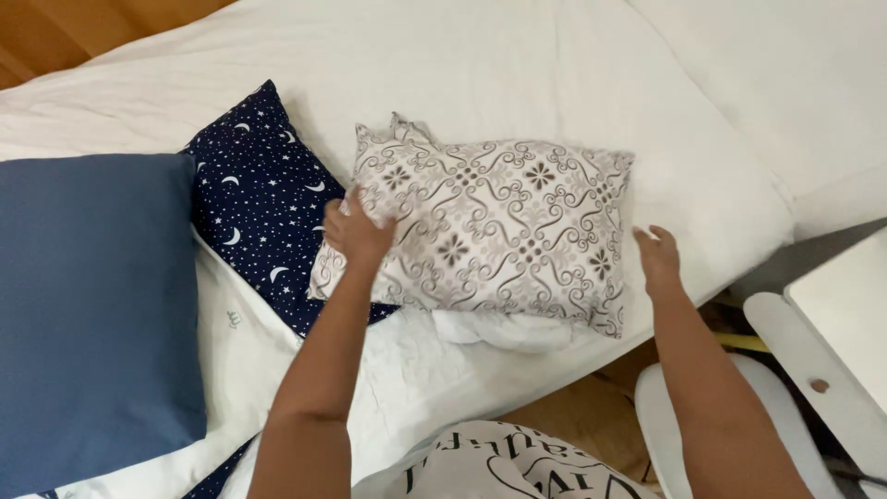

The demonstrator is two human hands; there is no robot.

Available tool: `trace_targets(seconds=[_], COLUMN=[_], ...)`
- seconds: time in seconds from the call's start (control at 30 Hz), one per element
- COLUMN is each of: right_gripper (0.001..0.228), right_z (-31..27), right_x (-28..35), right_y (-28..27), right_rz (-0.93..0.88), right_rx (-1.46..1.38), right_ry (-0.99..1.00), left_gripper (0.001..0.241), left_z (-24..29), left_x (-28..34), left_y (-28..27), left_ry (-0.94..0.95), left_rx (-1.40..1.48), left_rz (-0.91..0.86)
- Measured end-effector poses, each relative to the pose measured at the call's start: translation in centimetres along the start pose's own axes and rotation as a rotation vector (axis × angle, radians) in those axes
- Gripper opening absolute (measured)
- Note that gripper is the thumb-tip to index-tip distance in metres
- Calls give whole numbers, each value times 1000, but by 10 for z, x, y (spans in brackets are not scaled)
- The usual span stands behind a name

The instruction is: The person puts a pillow into a patterned pillowcase on a bed. They insert the pillow, pull the fabric over the corners, and smooth the case to fit the pillow.

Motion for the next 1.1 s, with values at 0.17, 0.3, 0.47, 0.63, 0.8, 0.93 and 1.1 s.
trace_targets(seconds=[0.17,0.3,0.47,0.63,0.8,0.93,1.1], right_gripper=[90,74,41,22,44,80,94], right_z=[-26,-4,37,60,40,36,28], right_x=[33,50,33,-45,-123,-156,-139], right_y=[107,137,117,89,49,21,48], right_rz=[-321,-469,-790,-978,-138,31,-495], right_rx=[539,1146,1378,991,371,334,-426], right_ry=[-144,-93,-204,-272,-136,93,633], left_gripper=[96,95,102,97,92,96,111], left_z=[74,96,107,122,137,122,115], left_x=[60,83,84,70,76,98,136], left_y=[55,123,162,167,168,176,161], left_ry=[158,294,184,11,-114,-151,-373], left_rx=[-177,-287,-441,-479,-410,-326,103], left_rz=[-429,-580,-669,-795,-726,-661,-394])
Point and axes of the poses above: each hand's wrist, its own x-axis away from the middle knuckle, its own y-axis out of the palm, z = x × y, the point moved 1 cm from there along -x, towards the middle knuckle, and after that the axes turned 13 degrees about -z, right-handed, at the moved point
